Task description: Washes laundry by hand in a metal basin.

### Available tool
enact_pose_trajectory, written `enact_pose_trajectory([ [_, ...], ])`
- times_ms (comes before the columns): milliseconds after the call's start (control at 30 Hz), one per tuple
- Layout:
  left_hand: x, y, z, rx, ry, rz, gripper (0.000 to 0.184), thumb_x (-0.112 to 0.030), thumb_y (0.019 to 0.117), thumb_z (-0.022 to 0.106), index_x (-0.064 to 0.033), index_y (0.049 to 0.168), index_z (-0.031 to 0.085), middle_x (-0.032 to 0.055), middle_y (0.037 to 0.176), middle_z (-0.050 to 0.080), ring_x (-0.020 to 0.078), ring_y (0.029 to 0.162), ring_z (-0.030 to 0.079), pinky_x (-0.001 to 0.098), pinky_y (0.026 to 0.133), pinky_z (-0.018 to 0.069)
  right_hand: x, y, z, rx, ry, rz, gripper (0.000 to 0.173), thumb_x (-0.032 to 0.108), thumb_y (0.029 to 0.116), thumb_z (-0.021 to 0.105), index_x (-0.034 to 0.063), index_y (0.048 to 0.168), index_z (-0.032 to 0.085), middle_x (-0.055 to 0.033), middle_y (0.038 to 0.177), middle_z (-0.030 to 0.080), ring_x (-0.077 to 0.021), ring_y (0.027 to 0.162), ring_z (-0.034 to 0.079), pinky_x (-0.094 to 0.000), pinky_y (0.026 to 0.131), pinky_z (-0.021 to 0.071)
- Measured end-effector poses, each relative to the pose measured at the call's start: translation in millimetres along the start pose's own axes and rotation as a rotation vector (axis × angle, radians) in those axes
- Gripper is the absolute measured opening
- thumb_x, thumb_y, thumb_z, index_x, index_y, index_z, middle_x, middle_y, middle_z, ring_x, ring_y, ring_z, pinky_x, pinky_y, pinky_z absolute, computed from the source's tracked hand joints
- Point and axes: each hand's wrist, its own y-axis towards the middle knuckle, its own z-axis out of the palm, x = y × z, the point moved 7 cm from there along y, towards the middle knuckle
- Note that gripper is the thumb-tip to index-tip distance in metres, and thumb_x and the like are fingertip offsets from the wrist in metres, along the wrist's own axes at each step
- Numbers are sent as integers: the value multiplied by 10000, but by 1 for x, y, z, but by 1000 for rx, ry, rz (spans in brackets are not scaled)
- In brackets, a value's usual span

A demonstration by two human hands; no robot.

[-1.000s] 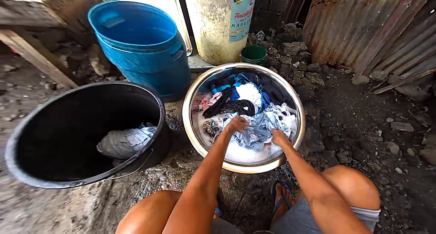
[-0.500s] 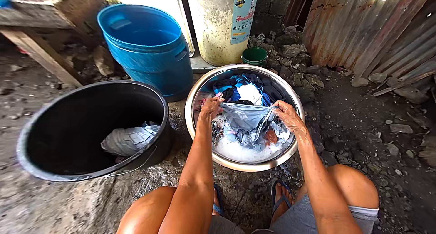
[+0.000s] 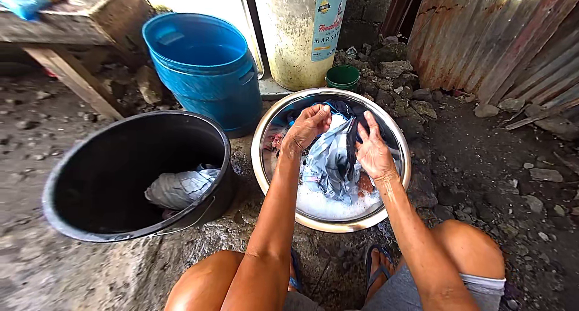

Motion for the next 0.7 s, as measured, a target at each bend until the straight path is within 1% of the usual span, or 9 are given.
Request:
enact_pose_trajectory([
  [100,-49,-9,28,289,-44,141,246,-290,1063,488,-158,964,671,-18,828,696,68,697,651,223,635,554,35,10,19,33,185,-154,686,518,1052,478,374,1641,157,-36,1705,200,-268,1526,308,-510,1157,402],
  [167,-75,-20,60,449,146,165,270,-263,1038,518,-91,1054,724,47,984,767,123,849,730,295,742,612,62,14,37,114,207,-228,637,534,1083,336,341,1655,132,-68,1712,178,-299,1533,290,-544,1164,382],
  [233,-96,-26,91,502,427,215,280,-175,1040,513,-16,1120,729,63,1092,749,106,975,699,298,869,581,90,14,58,221,148,-303,623,546,1087,131,311,1662,89,-102,1719,128,-315,1538,272,-540,1161,381],
  [367,-132,-42,121,373,770,289,224,-133,1044,543,-43,1080,745,26,981,759,60,893,706,253,835,573,134,3,92,363,-201,-522,710,604,1067,166,236,1668,77,-91,1731,70,-308,1567,197,-567,1170,360],
  [433,-146,-58,133,332,786,333,208,-115,1044,549,-41,1072,742,32,952,749,63,853,698,243,798,574,149,-5,109,411,-328,-611,741,620,1064,203,205,1670,106,-62,1738,63,-292,1585,138,-562,1208,304],
  [500,-152,-64,141,197,749,360,204,-57,1032,530,-28,1073,727,60,962,734,103,829,694,289,773,589,163,-11,126,444,-447,-670,768,644,1053,212,196,1670,124,-72,1738,41,-290,1585,145,-528,1211,333],
  [600,-148,-65,146,-135,926,415,144,-14,999,554,-4,1079,673,138,1003,681,227,826,680,401,745,578,180,-19,146,496,-591,-710,821,683,1034,179,148,1656,204,-92,1729,111,-321,1568,202,-588,1198,328],
  [633,-142,-61,146,-206,1010,427,164,-47,1010,566,9,1145,642,175,1062,670,278,885,686,442,787,575,180,-21,148,492,-650,-709,844,701,1024,159,135,1643,254,-68,1721,181,-307,1560,237,-595,1194,333],
  [700,-124,-50,144,-281,1179,328,395,-155,1056,546,-5,1420,510,236,1240,636,376,979,696,534,828,580,174,-19,142,453,-777,-708,859,705,1027,129,116,1624,315,-52,1714,224,-282,1563,247,-589,1210,336],
])
